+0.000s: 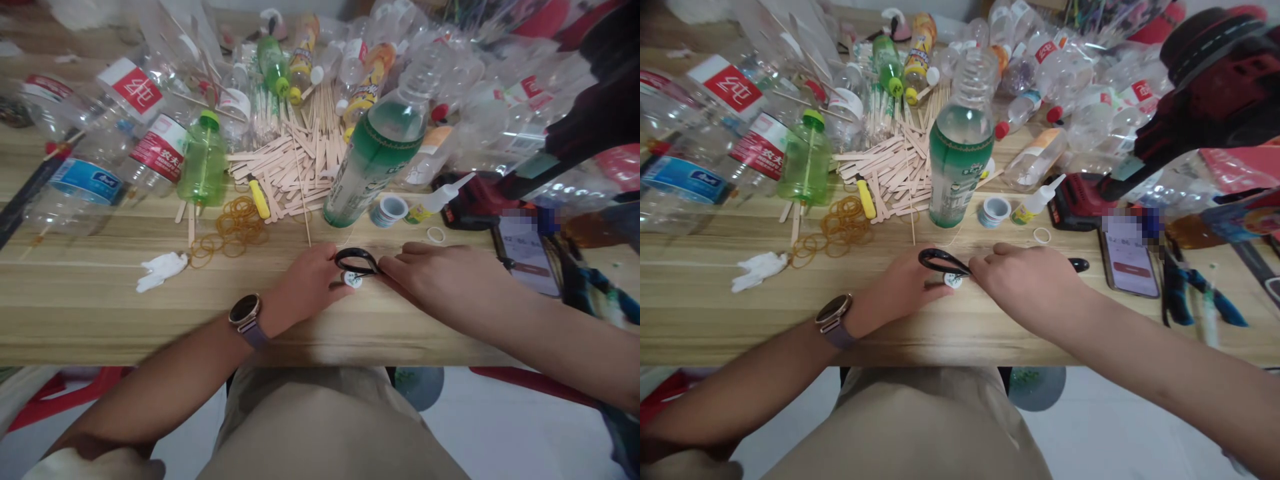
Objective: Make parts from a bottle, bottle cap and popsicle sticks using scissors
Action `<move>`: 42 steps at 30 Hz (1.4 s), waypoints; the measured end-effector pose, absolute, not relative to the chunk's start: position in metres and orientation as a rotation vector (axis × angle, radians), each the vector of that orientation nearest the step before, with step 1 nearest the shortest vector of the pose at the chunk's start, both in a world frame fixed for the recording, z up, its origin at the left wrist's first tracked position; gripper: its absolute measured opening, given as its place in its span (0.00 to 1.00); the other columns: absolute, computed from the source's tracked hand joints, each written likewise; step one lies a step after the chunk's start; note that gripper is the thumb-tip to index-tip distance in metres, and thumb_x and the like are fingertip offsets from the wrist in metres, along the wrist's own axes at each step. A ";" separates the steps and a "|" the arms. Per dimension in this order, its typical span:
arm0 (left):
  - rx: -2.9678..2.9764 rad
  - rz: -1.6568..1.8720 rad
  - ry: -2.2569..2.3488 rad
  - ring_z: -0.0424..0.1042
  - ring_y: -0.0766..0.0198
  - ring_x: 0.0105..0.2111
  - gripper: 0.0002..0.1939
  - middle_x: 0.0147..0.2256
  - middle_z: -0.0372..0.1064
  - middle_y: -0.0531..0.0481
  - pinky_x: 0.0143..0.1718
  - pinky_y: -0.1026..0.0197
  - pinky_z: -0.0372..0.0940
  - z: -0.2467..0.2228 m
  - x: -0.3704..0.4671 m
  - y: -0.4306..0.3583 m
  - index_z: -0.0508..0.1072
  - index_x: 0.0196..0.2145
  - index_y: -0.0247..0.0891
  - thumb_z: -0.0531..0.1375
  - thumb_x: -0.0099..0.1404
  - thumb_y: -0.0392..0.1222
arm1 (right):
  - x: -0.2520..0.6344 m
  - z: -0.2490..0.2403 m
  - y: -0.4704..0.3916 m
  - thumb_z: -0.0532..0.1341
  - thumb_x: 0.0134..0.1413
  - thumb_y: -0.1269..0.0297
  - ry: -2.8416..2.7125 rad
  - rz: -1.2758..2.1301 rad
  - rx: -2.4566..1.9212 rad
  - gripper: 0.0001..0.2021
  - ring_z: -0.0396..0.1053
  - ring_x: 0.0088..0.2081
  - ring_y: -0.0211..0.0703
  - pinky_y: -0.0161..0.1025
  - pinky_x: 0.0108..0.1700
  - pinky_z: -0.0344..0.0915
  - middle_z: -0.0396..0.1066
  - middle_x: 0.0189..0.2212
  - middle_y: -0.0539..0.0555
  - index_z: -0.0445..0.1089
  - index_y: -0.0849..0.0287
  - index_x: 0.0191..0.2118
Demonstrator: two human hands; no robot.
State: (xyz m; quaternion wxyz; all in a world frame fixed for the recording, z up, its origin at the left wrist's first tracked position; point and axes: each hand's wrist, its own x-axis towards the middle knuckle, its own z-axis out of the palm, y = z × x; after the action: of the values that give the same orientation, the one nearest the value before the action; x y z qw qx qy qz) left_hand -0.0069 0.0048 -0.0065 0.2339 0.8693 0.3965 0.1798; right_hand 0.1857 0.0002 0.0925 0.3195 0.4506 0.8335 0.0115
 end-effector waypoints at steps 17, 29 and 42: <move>2.146 0.598 1.108 0.71 0.59 0.38 0.11 0.36 0.70 0.49 0.42 0.56 0.68 -0.004 -0.007 0.003 0.74 0.41 0.35 0.68 0.62 0.41 | 0.173 0.098 0.002 0.53 0.62 0.79 2.195 0.036 1.092 0.11 0.71 0.39 0.50 0.39 0.26 0.39 0.70 0.32 0.57 0.70 0.61 0.41; 2.103 0.639 1.008 0.71 0.58 0.40 0.08 0.37 0.71 0.49 0.44 0.56 0.66 -0.005 -0.009 0.009 0.77 0.38 0.37 0.67 0.62 0.40 | 0.161 0.102 0.008 0.57 0.58 0.80 2.184 -0.026 1.036 0.10 0.73 0.33 0.50 0.39 0.24 0.42 0.73 0.28 0.56 0.72 0.60 0.37; 2.279 0.559 1.050 0.70 0.55 0.49 0.10 0.45 0.74 0.44 0.54 0.52 0.65 0.006 -0.018 -0.015 0.77 0.46 0.35 0.59 0.69 0.35 | 0.171 0.080 0.014 0.59 0.57 0.74 2.101 -0.129 1.163 0.07 0.71 0.25 0.48 0.38 0.23 0.52 0.72 0.24 0.53 0.69 0.56 0.30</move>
State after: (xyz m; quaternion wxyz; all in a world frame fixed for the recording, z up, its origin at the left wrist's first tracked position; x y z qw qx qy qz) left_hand -0.0179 -0.0153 0.0059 0.2814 0.8507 0.3918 0.2087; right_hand 0.1714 0.0140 0.0803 0.3601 0.4512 0.8150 -0.0502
